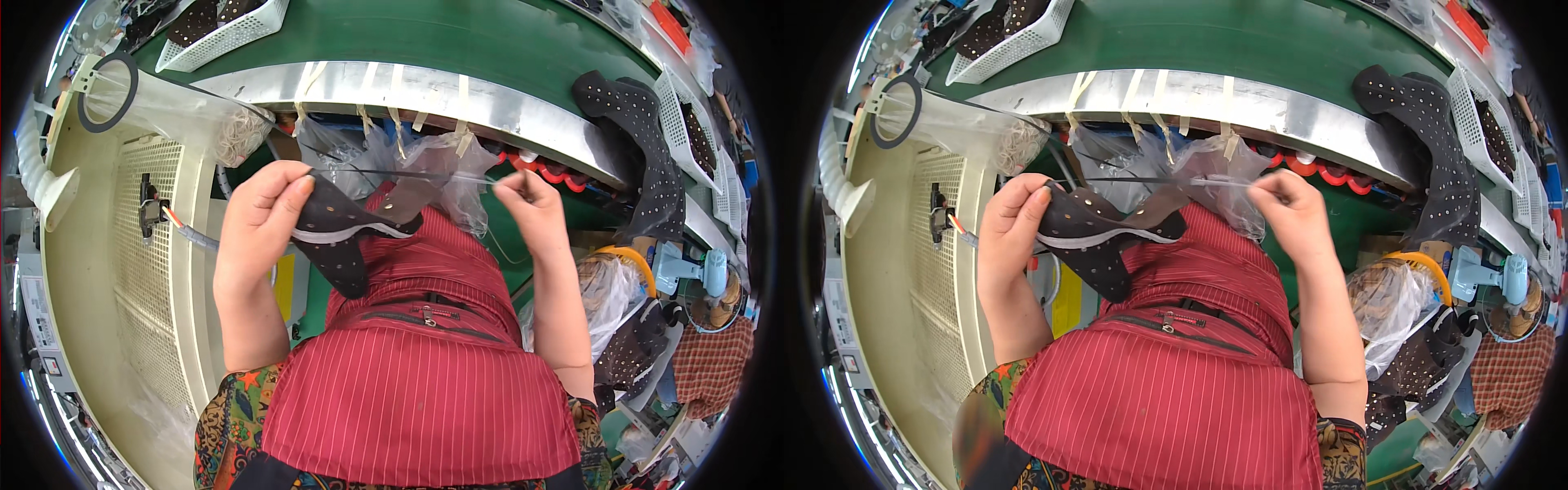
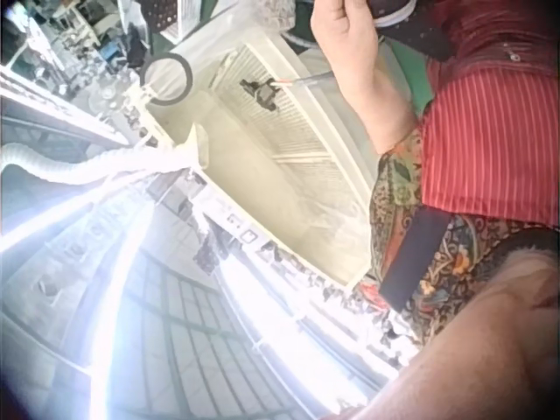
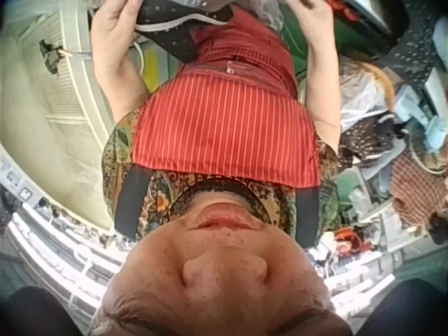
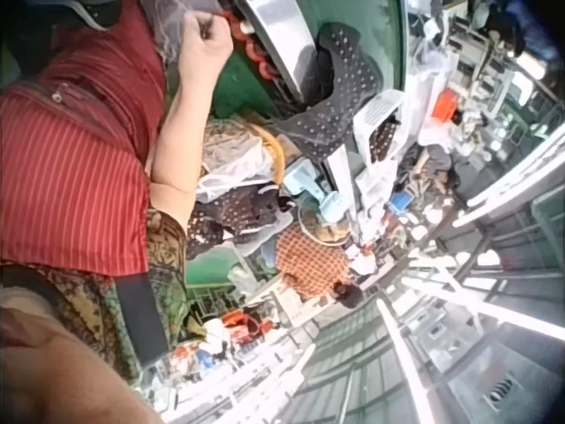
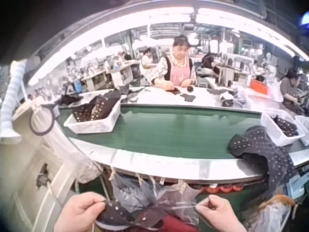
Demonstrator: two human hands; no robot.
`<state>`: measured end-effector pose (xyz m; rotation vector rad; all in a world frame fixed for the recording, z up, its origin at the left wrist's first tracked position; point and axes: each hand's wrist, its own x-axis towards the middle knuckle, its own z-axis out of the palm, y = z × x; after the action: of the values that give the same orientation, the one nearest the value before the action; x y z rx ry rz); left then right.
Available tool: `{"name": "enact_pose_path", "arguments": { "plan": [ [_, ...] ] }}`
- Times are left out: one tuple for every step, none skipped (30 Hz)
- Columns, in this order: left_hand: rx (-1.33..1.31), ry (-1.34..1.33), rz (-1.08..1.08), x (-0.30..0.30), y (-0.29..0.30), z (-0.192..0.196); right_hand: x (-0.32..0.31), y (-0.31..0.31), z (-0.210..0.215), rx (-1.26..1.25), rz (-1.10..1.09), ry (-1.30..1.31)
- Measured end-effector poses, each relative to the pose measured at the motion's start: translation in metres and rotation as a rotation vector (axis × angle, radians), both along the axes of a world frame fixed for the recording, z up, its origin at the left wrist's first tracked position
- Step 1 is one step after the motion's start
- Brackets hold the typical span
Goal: The person uses a small metal tool to press gold studs into pre-punched holes on a black fabric shoe upper. They work on one piece at a time, flipping it to check the placement, and then place the finished piece into a white plastic basket.
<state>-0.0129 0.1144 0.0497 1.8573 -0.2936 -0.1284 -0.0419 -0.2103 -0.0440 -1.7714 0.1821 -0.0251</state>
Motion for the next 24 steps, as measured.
{"name": "enact_pose_path", "arguments": {
  "plan": [
    [0.043,-0.041,0.049,0.001,0.005,-0.004,-0.006,-0.018,-0.012,0.0,-0.047,0.067],
    [0.048,-0.045,0.099,0.001,0.011,-0.007,-0.014,-0.035,-0.024,-0.016,-0.125,0.147],
    [0.079,-0.05,0.108,0.001,0.016,-0.006,-0.021,-0.053,-0.036,-0.035,-0.203,0.227],
    [0.111,-0.055,0.11,0.003,0.02,-0.005,-0.03,-0.072,-0.052,-0.063,-0.301,0.273],
    [0.146,-0.058,0.119,0.003,0.024,-0.005,-0.039,-0.091,-0.07,-0.09,-0.392,0.32],
    [0.171,-0.059,0.134,0.003,0.028,-0.008,-0.049,-0.107,-0.081,-0.03,-0.465,0.369],
    [0.208,-0.063,0.167,0.003,0.03,-0.01,-0.058,-0.122,-0.091,0.032,-0.541,0.413],
    [0.245,-0.064,0.198,0.003,0.031,-0.011,-0.065,-0.133,-0.102,0.037,-0.595,0.416],
    [0.281,-0.066,0.228,0.003,0.031,-0.012,-0.073,-0.143,-0.112,0.041,-0.649,0.418],
    [0.33,-0.128,0.263,0.003,0.031,-0.014,-0.077,-0.147,-0.114,0.011,-0.667,0.434],
    [0.347,-0.111,0.268,0.003,0.032,-0.016,-0.08,-0.152,-0.117,-0.033,-0.634,0.467],
    [0.364,-0.093,0.273,0.003,0.034,-0.017,-0.081,-0.156,-0.119,-0.076,-0.601,0.499],
    [0.376,-0.08,0.28,0.003,0.036,-0.019,-0.082,-0.16,-0.12,-0.121,-0.566,0.525],
    [0.364,-0.048,0.281,0.001,0.032,-0.015,-0.084,-0.168,-0.126,-0.266,-0.53,0.455],
    [0.353,-0.073,0.243,0.001,0.029,-0.016,-0.086,-0.175,-0.132,-0.41,-0.492,0.383],
    [0.347,-0.1,0.21,0.001,0.028,-0.016,-0.085,-0.177,-0.139,-0.547,-0.444,0.306],
    [0.351,-0.126,0.196,-0.002,0.028,-0.017,-0.072,-0.16,-0.123,-0.692,-0.423,0.275],
    [0.333,-0.079,0.205,-0.004,0.027,-0.019,-0.062,-0.145,-0.102,-0.837,-0.401,0.238],
    [0.319,-0.086,0.182,-0.007,0.024,-0.018,-0.051,-0.123,-0.073,-0.98,-0.382,0.197],
    [0.291,-0.092,0.166,-0.008,0.022,-0.023,-0.04,-0.103,-0.048,-0.945,-0.327,0.158],
    [0.26,-0.096,0.144,-0.009,0.02,-0.026,-0.03,-0.087,-0.029,-0.912,-0.275,0.123],
    [0.236,-0.062,0.098,-0.01,0.014,-0.022,-0.021,-0.076,-0.021,-0.807,-0.183,-0.042],
    [0.214,-0.03,0.054,-0.012,0.009,-0.019,-0.01,-0.055,-0.005,-0.677,-0.102,-0.109],
    [0.223,-0.02,0.03,-0.012,0.008,-0.02,-0.002,-0.028,0.018,-0.57,-0.042,-0.169]
  ]
}}
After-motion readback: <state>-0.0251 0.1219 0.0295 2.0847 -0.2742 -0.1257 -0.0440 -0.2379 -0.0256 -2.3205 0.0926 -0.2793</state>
